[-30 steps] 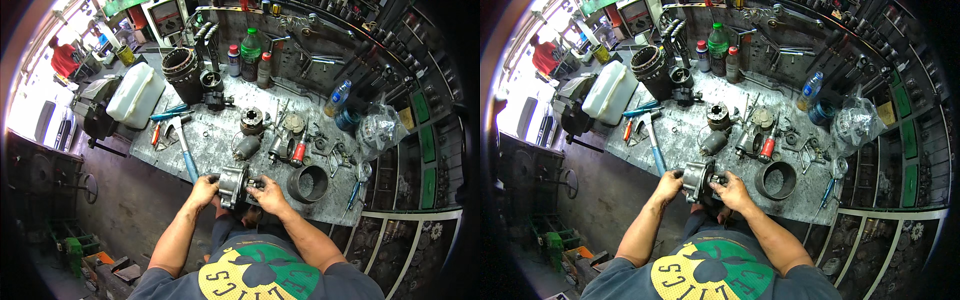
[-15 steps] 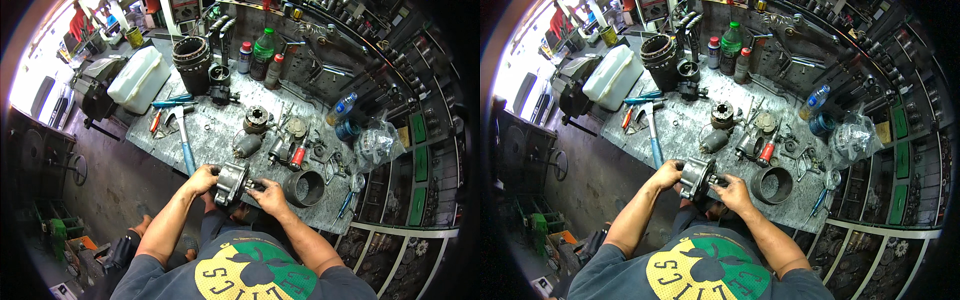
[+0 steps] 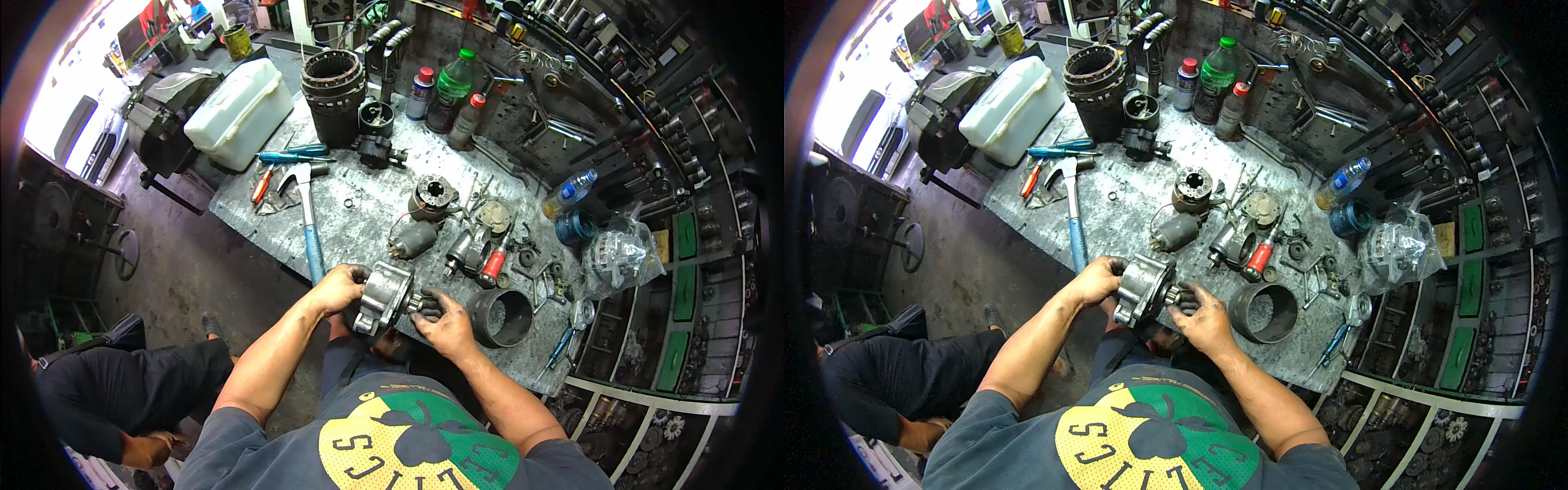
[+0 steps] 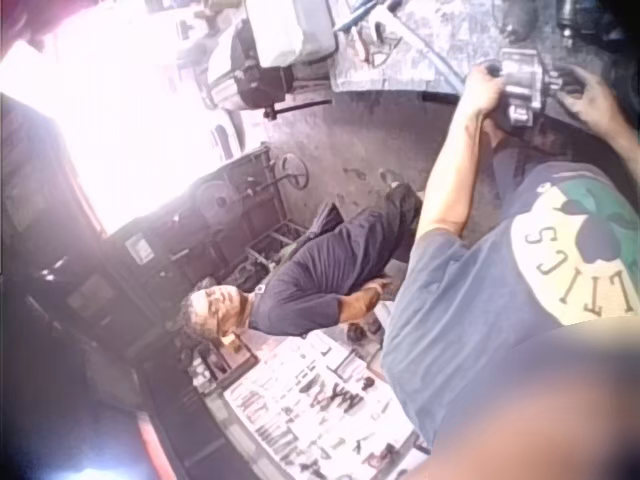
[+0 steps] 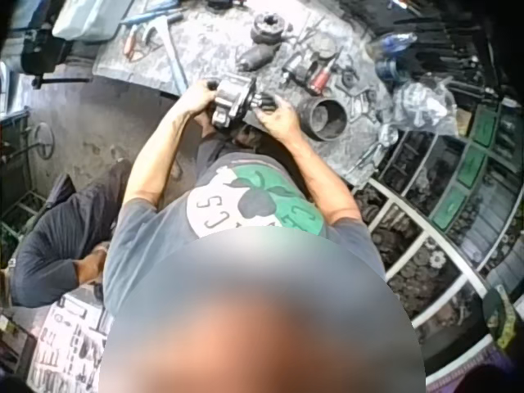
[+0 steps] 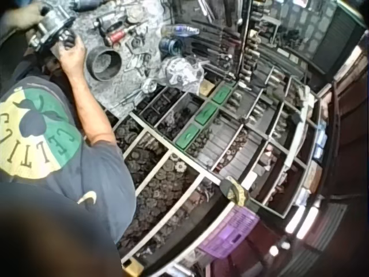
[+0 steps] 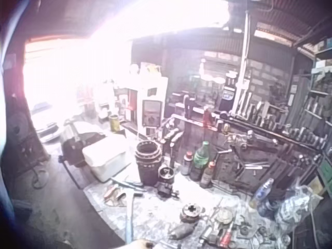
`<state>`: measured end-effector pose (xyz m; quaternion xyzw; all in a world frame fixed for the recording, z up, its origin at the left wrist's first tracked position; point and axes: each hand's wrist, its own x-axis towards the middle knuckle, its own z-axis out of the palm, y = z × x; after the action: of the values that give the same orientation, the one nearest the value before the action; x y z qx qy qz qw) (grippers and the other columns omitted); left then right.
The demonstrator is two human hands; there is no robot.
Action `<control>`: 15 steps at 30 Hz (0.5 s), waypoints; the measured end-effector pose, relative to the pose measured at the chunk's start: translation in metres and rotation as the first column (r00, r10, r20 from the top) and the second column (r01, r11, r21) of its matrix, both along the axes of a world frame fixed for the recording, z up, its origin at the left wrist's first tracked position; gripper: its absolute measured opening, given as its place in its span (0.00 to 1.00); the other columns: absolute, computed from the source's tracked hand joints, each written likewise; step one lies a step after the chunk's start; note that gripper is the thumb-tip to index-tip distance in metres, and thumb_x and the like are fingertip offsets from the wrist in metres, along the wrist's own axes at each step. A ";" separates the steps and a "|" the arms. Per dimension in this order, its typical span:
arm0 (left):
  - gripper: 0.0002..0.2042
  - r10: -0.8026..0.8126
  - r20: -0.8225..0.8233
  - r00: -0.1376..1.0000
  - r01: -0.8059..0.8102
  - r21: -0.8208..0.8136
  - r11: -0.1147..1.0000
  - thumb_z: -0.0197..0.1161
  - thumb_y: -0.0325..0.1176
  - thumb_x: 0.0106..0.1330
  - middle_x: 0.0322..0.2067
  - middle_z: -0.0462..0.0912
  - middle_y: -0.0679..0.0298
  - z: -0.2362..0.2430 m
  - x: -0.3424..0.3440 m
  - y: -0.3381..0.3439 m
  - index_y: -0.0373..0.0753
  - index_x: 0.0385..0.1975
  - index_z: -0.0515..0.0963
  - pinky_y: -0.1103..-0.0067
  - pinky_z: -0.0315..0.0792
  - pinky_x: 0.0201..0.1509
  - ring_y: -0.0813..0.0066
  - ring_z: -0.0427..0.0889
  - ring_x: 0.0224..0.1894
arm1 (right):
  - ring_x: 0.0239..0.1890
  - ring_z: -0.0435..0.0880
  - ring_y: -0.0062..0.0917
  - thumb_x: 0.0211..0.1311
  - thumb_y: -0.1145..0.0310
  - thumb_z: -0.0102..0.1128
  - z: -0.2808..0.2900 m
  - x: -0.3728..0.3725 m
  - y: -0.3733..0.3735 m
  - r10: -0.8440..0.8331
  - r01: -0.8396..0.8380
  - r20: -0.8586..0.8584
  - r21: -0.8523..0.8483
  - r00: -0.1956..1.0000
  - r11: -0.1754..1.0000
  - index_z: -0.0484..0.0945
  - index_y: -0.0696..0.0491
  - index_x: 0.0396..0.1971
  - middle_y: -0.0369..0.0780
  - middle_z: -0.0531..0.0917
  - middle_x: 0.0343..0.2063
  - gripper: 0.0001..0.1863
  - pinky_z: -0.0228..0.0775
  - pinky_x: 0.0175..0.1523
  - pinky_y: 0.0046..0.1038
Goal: The person disassembles a motorcycle engine component on a workbench, using pliers and a hammer to remove parts. They then move to a motorcycle on a lift and attach a part to the underside of the vehicle.
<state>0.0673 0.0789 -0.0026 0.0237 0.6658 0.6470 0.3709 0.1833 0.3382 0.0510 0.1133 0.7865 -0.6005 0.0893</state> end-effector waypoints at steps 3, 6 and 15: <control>0.12 0.035 0.089 0.995 -0.033 -0.016 0.999 0.71 0.22 0.65 0.38 0.90 0.62 0.002 0.001 0.002 0.28 0.48 0.86 0.78 0.81 0.45 0.78 0.86 0.38 | 0.43 0.89 0.20 0.65 0.76 0.76 0.000 0.002 0.000 -0.025 0.023 -0.024 -0.055 0.999 0.998 0.84 0.65 0.55 0.41 0.92 0.42 0.20 0.83 0.51 0.26; 0.12 0.011 0.022 1.000 -0.011 -0.028 1.000 0.71 0.21 0.65 0.37 0.90 0.63 0.007 0.001 0.002 0.29 0.47 0.86 0.79 0.81 0.43 0.79 0.86 0.37 | 0.43 0.89 0.19 0.66 0.76 0.75 -0.003 0.002 0.000 0.006 -0.002 -0.081 0.049 0.997 0.999 0.84 0.65 0.56 0.40 0.91 0.42 0.20 0.83 0.51 0.25; 0.13 -0.006 0.040 0.999 0.007 -0.012 1.000 0.73 0.23 0.65 0.41 0.91 0.62 0.014 0.000 0.003 0.28 0.48 0.86 0.77 0.81 0.50 0.77 0.87 0.42 | 0.42 0.89 0.18 0.65 0.76 0.76 -0.002 0.002 0.003 0.038 -0.033 -0.059 0.072 0.998 0.997 0.85 0.65 0.55 0.41 0.92 0.41 0.20 0.83 0.50 0.24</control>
<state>0.0675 0.0818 0.0114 0.0107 0.6620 0.6422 0.3863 0.1856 0.3415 0.0488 0.0843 0.8116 -0.5736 0.0722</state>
